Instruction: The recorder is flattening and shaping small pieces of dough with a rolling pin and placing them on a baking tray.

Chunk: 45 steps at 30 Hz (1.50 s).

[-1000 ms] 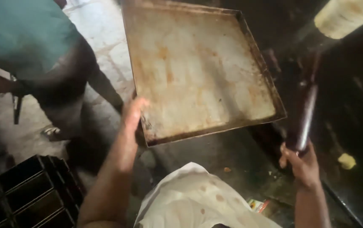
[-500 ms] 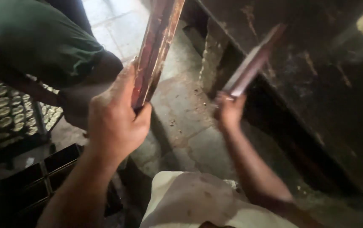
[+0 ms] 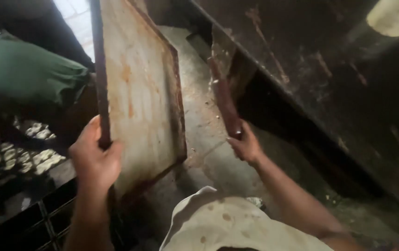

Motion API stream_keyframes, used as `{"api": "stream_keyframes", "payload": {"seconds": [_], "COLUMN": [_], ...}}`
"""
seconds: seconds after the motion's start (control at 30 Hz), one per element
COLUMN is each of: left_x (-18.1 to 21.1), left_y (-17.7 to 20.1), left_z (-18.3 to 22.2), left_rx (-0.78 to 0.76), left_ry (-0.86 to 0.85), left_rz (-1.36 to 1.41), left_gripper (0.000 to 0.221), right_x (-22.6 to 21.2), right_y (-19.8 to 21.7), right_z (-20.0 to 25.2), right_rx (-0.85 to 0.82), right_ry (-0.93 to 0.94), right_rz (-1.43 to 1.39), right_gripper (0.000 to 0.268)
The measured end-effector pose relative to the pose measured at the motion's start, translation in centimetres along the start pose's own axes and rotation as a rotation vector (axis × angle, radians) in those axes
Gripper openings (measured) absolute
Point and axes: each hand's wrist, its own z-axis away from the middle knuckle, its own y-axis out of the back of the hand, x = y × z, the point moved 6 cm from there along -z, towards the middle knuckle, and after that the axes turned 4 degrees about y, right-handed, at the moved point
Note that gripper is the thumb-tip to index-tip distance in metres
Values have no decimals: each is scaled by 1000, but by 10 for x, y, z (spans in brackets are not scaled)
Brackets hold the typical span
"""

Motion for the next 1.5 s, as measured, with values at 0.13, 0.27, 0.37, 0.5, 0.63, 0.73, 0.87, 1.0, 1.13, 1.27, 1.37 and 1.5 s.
{"api": "stream_keyframes", "payload": {"seconds": [0.13, 0.27, 0.37, 0.5, 0.63, 0.73, 0.87, 1.0, 1.13, 1.27, 1.37, 1.5], "left_x": [24, -64, -111, -36, -56, -137, -58, -8, -16, 68, 100, 90], "left_y": [38, 83, 56, -27, -201, -350, -460, -524, -586, -567, -582, -597], "left_z": [1, -9, -15, -38, -62, -37, -20, -32, -33, -53, -58, -58], "left_rx": [-87, -311, -409, -167, -88, -105, -358, -532, -469, -298, -470, -510], "left_ry": [119, 263, 500, 75, 558, 296, 378, 236, 69, -228, -394, -378], "left_rz": [-248, -195, 279, 414, 668, 535, 690, 313, 250, 6, -239, -332], "left_gripper": [57, 61, 59, 40, 47, 21, 43, 80, 91, 96, 99, 96], "right_x": [-30, -31, -68, -56, -40, -17, 18, 36, 80, 88, 71, 72], "right_y": [82, 163, 194, 236, 243, 256, 270, 282, 304, 330, 354, 378], "right_z": [52, 102, 143, 164, 184, 195, 214, 236, 254, 270, 274, 274], "right_rx": [180, 415, 610, 729, 898, 863, 911, 1013, 1005, 1043, 1045, 1032], "right_ry": [73, 247, 345, 491, 235, 252, 102, -138, -58, -88, -65, -82], "right_rz": [162, -208, -259, -326, -321, -377, -332, -328, -359, -291, -249, -237], "right_gripper": [81, 82, 76, 68, 70, 69, 65, 58, 47, 43, 42, 39]}}
